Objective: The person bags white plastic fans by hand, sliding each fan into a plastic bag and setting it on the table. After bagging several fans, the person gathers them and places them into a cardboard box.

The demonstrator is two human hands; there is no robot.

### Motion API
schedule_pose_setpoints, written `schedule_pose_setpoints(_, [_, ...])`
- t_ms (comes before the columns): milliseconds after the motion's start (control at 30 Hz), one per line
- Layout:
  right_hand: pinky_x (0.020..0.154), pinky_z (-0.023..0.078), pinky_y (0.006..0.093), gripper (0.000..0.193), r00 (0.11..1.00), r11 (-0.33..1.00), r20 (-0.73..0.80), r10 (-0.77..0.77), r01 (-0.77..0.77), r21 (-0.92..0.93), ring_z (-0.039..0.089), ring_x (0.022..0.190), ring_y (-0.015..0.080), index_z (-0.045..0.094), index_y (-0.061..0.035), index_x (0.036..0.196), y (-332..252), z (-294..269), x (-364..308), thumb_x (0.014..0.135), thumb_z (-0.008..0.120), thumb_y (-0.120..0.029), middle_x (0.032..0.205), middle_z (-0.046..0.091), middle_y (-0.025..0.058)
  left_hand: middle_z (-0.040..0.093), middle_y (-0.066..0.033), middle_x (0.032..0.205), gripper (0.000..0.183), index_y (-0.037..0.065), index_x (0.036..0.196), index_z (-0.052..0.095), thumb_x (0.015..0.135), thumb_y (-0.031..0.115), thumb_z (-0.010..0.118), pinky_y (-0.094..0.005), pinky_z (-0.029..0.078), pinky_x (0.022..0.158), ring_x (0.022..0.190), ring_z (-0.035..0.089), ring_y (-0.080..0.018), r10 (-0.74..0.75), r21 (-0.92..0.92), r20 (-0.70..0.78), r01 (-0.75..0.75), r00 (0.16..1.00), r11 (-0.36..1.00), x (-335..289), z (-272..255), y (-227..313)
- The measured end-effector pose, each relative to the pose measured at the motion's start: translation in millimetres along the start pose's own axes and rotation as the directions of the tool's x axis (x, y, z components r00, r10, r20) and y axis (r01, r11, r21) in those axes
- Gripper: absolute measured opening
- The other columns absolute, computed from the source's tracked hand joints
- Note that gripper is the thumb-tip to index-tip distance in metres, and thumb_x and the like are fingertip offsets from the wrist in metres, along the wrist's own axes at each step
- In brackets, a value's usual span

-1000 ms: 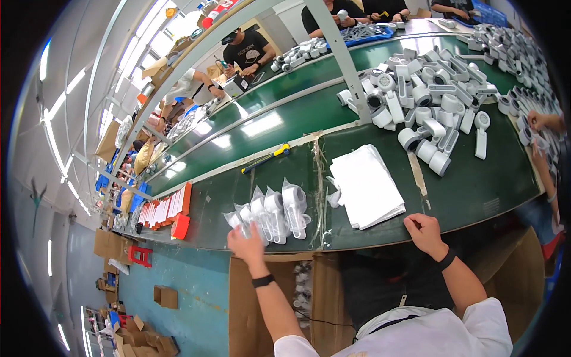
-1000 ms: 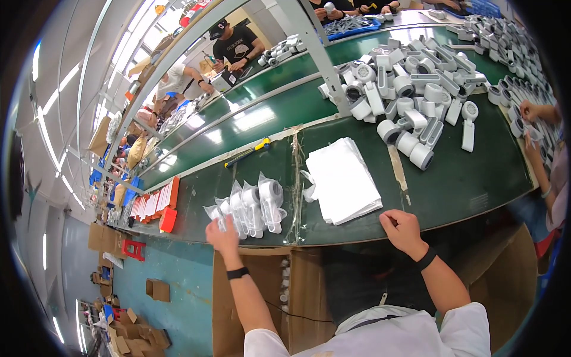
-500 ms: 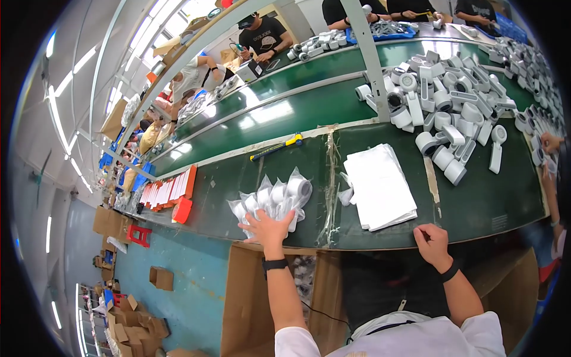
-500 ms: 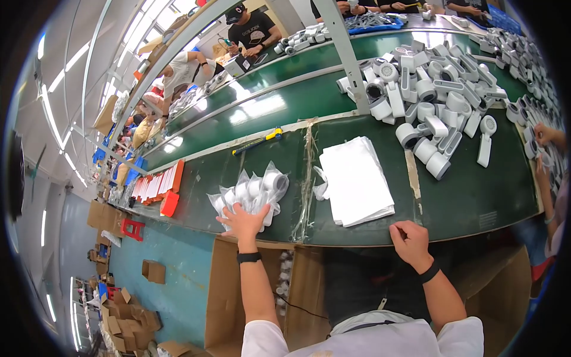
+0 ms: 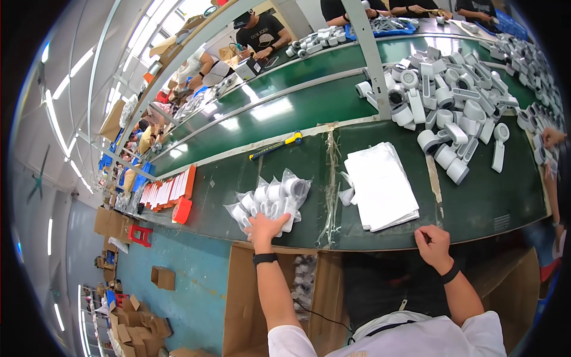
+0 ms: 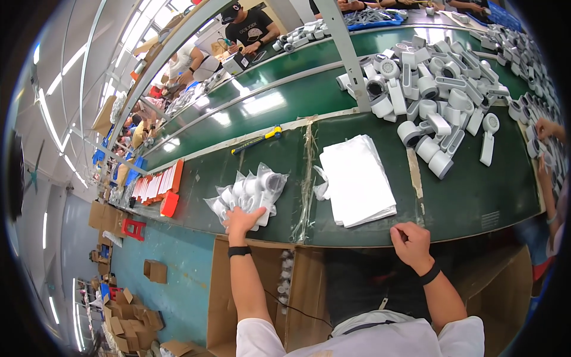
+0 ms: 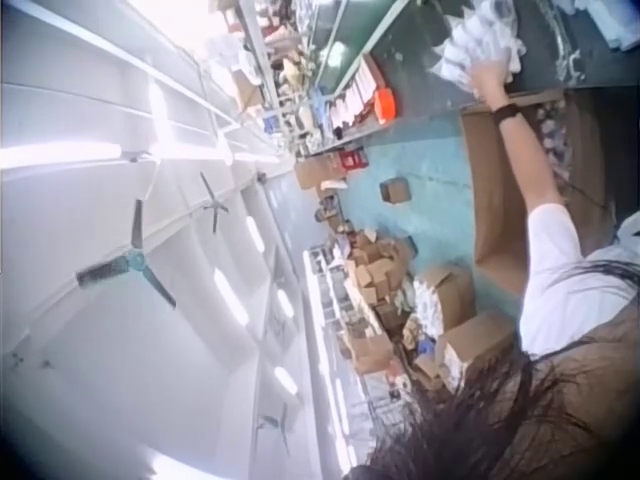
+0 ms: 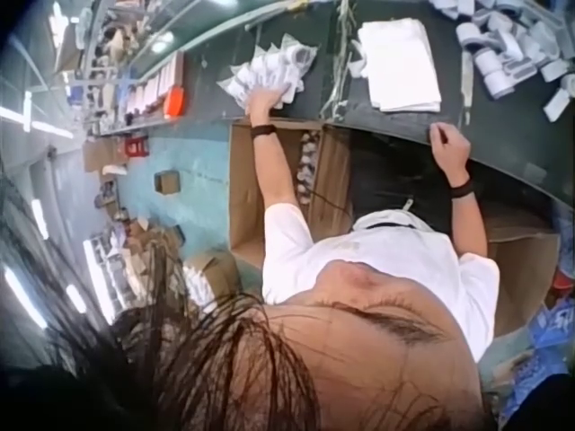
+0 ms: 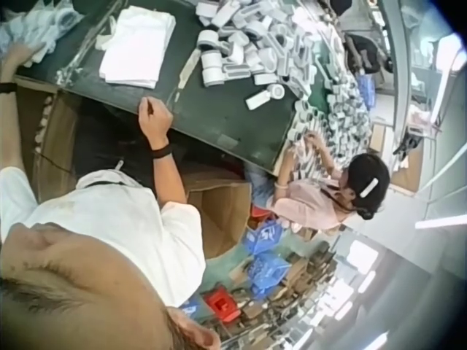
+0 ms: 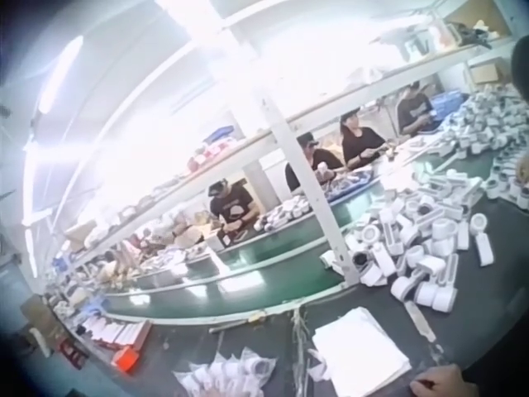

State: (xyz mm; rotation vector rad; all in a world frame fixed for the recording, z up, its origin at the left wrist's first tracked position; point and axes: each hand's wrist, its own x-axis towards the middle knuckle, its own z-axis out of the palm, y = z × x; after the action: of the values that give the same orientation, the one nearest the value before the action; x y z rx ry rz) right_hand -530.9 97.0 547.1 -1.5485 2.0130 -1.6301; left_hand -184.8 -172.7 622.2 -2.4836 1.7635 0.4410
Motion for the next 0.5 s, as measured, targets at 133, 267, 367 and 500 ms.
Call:
schedule_pose_setpoints(133, [0.047, 0.041, 0.0297, 0.005, 1.0, 1.0, -0.011, 0.001, -0.001, -0.007, 0.056, 0.05, 0.0202, 0.066, -0.0028, 0.077, 1.8, 1.5, -1.7, 0.079, 0.07, -0.005, 0.063, 0.058, 0.0089, 0.027, -0.0243, 0.151, 0.11, 0.0, 0.141, 0.039, 0.06, 0.066, 0.073, -0.063, 0.029, 0.105, 0.137, 0.022, -0.053, -0.012, 0.015, -0.017, 0.012, 1.0, 1.0, 3.2, 4.5, 5.1])
schedule_pose_setpoints(267, [0.047, 0.04, 0.0298, 0.005, 1.0, 1.0, -0.011, -0.013, 0.012, -0.018, 0.054, 0.048, 0.0194, 0.065, -0.003, 0.077, 1.8, 1.5, -1.6, 0.079, 0.07, -0.004, 0.062, 0.057, 0.0086, 0.029, -0.0248, 0.149, 0.105, 0.0, 0.138, 0.043, 0.059, 0.062, 0.072, -0.0624, 0.03, 0.105, 0.137, 0.022, -0.0532, -0.02, -0.017, -0.064, 0.019, 0.998, 1.0, 5.7, 9.2, 8.9])
schedule_pose_setpoints(367, [0.046, 0.039, 0.0294, 0.005, 1.0, 1.0, -0.014, -0.016, 0.016, -0.011, 0.053, 0.047, 0.0187, 0.065, -0.003, 0.076, 0.8, 1.4, -1.0, 0.079, 0.07, -0.004, 0.062, 0.056, 0.0082, 0.031, -0.0245, 0.148, 0.101, 0.0, 0.136, 0.046, 0.058, 0.059, 0.072, -0.0619, 0.031, 0.105, 0.136, 0.023, -0.0534, -0.041, -0.034, -0.125, 0.037, 0.991, 0.999, 7.4, 11.8, 10.0])
schedule_pose_setpoints(500, [0.046, 0.039, 0.0287, 0.005, 0.999, 0.999, -0.024, -0.032, 0.032, -0.019, 0.052, 0.046, 0.018, 0.065, -0.0031, 0.076, -0.1, 1.1, -0.3, 0.079, 0.07, -0.004, 0.061, 0.055, 0.0075, 0.031, -0.0242, 0.148, 0.101, 0.001, 0.137, 0.046, 0.058, 0.059, 0.072, -0.062, 0.03, 0.105, 0.136, 0.023, -0.0535, -0.054, -0.049, -0.116, 0.048, 0.992, 0.998, 11.3, 9.7, 13.1])
